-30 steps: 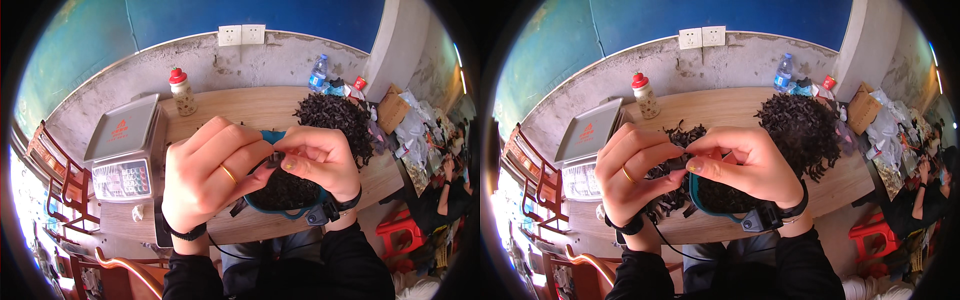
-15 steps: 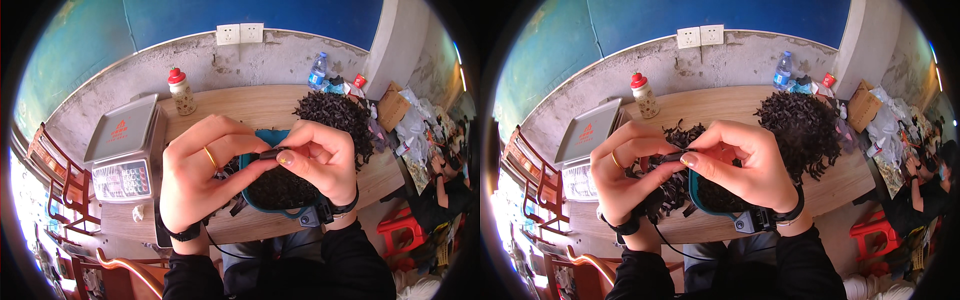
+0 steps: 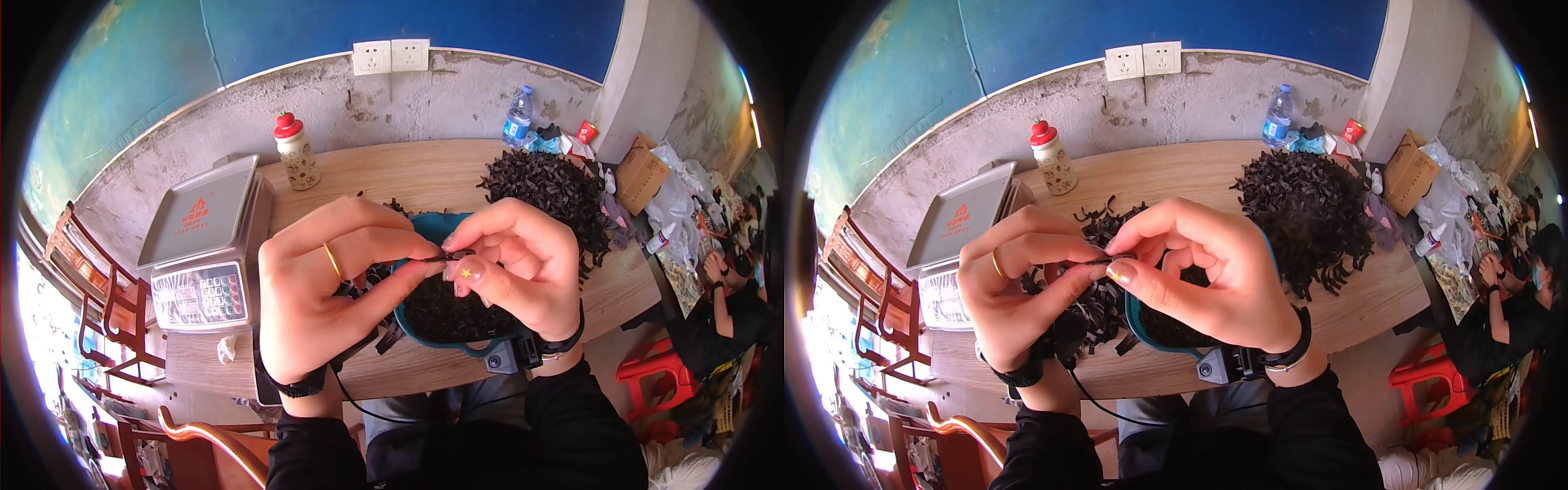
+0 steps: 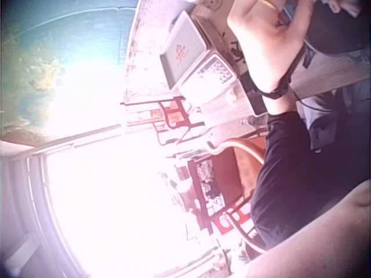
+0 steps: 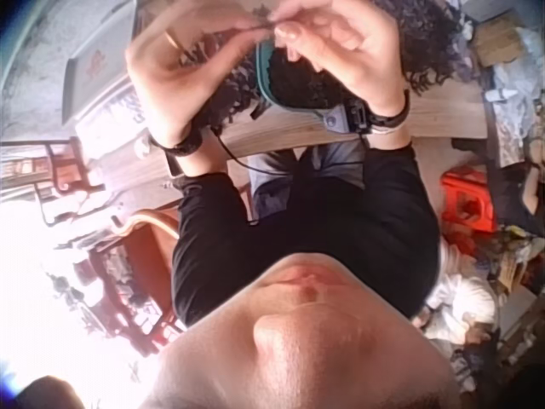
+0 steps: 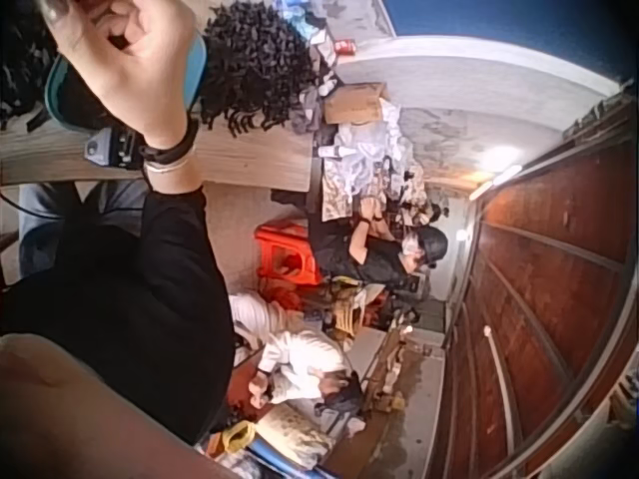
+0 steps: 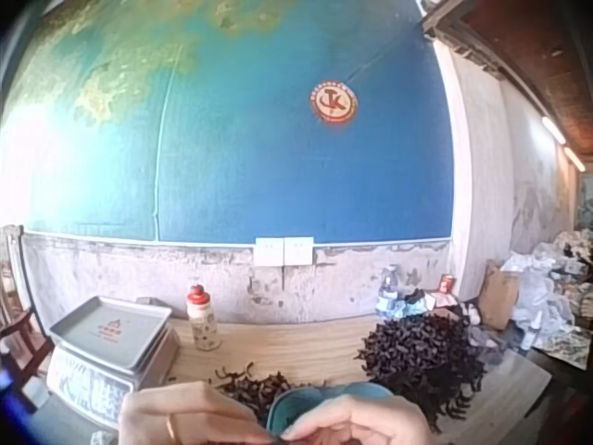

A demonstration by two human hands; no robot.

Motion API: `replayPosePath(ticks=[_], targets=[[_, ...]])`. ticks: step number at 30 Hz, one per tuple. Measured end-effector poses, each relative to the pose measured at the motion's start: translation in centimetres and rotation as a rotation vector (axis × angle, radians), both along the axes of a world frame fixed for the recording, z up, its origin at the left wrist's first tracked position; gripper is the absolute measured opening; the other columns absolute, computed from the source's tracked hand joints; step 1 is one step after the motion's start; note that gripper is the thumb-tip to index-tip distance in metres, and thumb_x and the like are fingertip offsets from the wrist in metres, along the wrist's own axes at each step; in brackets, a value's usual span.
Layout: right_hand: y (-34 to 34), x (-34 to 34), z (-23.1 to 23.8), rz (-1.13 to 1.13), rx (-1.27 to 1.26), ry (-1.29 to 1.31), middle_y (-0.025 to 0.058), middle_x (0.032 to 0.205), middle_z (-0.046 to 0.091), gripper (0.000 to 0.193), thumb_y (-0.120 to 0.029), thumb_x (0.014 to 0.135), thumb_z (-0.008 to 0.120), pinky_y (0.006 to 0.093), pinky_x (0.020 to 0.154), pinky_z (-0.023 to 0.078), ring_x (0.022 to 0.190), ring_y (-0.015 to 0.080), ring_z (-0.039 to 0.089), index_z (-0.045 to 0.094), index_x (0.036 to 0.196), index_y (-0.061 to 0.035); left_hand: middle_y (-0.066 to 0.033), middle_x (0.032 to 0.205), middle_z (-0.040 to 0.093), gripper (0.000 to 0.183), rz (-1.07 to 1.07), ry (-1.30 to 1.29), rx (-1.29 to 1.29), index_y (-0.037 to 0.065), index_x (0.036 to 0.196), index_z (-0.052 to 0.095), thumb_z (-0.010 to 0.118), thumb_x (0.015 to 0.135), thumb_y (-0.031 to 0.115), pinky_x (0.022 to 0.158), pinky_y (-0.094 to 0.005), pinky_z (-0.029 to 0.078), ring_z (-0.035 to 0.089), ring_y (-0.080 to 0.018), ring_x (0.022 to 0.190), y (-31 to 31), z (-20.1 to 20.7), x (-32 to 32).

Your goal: Sort and inspect small black rubber or plastic components for shoe manufacturing.

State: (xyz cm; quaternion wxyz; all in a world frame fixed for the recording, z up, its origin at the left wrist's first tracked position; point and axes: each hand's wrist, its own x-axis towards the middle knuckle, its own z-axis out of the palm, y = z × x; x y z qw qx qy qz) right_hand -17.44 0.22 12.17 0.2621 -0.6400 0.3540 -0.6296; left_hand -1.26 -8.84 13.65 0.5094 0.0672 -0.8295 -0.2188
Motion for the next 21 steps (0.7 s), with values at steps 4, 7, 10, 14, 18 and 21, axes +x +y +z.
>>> replayPosePath(ticks=[4,7,10,14,18,21], targets=[[-0.2,-0.2,-0.4,0.128,0.046,-0.17,0.0076,0.086,0.058,0.01,0.003,0.083,0.059,0.0212,0.065,0.048,0.076,0.0085,0.057,0.055,0.091,0.0046,-0.0067,0.072,0.061,0.017,-0.011,0.017,-0.046,0.002,0.073,0.066,0.071,0.058,-0.004,0.051,-0.0242,0.041,0.056,-0.0152,0.06,0.2,-0.1,-0.3],[-0.2,0.1,-0.3,0.147,0.021,-0.267,0.0089,0.085,0.058,0.007,0.004,0.082,0.059,0.0206,0.063,0.047,0.074,0.0075,0.056,0.053,0.086,0.0043,-0.007,0.072,0.061,0.016,0.012,0.055,-0.086,0.003,0.073,0.066,0.07,0.059,-0.003,0.054,-0.028,0.046,0.059,-0.0205,0.061,0.4,-0.1,-0.4],[-0.2,0.3,-0.5,0.104,-0.028,-0.281,0.0092,0.08,0.059,0.008,0.003,0.082,0.06,0.0197,0.056,0.045,0.068,0.007,0.055,0.052,0.084,0.0034,-0.0068,0.071,0.062,0.016,-0.009,0.086,-0.144,0.002,0.073,0.066,0.07,0.059,-0.003,0.053,-0.0258,0.044,0.058,-0.0167,0.061,-0.4,-0.2,-0.6],[-0.7,-1.6,-0.6,-0.078,0.175,-0.1,0.0049,0.074,0.059,0.01,-0.008,0.085,0.06,0.0173,0.048,0.041,0.061,0.0065,0.054,0.054,0.084,-0.0003,-0.0053,0.073,0.064,0.009,-0.044,-0.057,-0.073,0.002,0.076,0.067,0.069,0.067,0.001,0.054,-0.023,0.043,0.058,-0.013,0.061,-2.0,-0.6,-1.9],[-3.2,-8.1,-2.3,-0.343,0.241,0.182,0.0001,0.074,0.059,0.009,-0.013,0.087,0.059,0.0178,0.051,0.041,0.062,0.0052,0.054,0.056,0.084,-0.0049,-0.0096,0.076,0.066,0.009,0.157,-0.329,0.039,0.003,0.081,0.068,0.065,0.076,0.011,0.06,-0.0264,0.047,0.062,-0.0184,0.066,-7.9,-3.5,-2.8],[-3.2,-16.0,-3.8,-0.661,0.393,0.516,0.0034,0.071,0.059,0.013,-0.014,0.084,0.061,0.0225,0.052,0.042,0.061,0.0083,0.055,0.056,0.085,-0.002,-0.0114,0.076,0.066,0.019,0.308,-0.579,0.087,0.004,0.083,0.068,0.069,0.069,0.016,0.066,-0.0299,0.049,0.064,-0.0221,0.072,-12.6,-6.2,-3.6]])
